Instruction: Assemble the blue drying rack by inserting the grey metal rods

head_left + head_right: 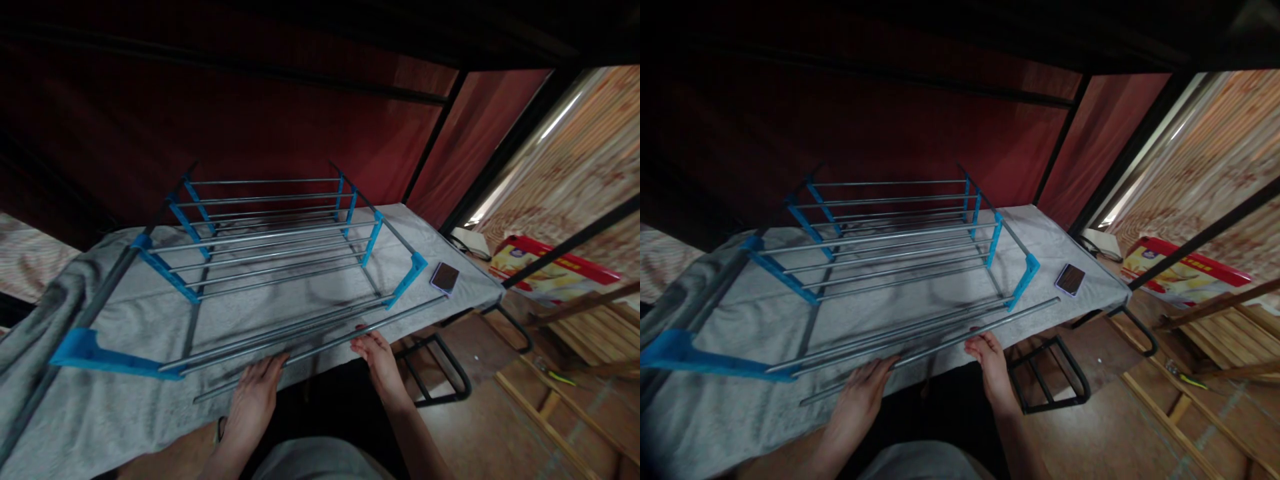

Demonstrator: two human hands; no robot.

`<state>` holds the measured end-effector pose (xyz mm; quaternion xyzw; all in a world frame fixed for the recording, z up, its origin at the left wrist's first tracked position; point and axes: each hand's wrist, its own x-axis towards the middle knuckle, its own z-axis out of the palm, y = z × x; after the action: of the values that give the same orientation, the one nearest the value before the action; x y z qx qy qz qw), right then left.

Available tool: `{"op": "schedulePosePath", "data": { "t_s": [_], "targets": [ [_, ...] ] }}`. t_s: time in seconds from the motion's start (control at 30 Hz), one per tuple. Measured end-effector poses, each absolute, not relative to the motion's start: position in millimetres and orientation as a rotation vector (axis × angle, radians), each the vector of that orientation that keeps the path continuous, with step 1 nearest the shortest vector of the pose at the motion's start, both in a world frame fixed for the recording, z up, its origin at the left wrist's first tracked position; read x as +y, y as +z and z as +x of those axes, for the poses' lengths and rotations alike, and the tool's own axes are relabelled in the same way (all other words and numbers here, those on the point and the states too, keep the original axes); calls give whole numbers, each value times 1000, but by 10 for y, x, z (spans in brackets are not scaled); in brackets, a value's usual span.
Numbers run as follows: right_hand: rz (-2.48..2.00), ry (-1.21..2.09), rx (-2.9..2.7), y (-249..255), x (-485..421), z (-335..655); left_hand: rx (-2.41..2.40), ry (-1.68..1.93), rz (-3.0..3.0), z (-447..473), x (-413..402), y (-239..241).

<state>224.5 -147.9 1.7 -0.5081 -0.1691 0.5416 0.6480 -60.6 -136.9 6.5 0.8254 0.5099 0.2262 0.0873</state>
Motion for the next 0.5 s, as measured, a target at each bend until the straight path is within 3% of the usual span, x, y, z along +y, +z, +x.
{"op": "schedulePosePath", "data": {
  "t_s": [0.5],
  "targets": [
    [-983,959,-298,475,-1415,2786,1525,555,2511,-671,-1313,-87]
  ]
}}
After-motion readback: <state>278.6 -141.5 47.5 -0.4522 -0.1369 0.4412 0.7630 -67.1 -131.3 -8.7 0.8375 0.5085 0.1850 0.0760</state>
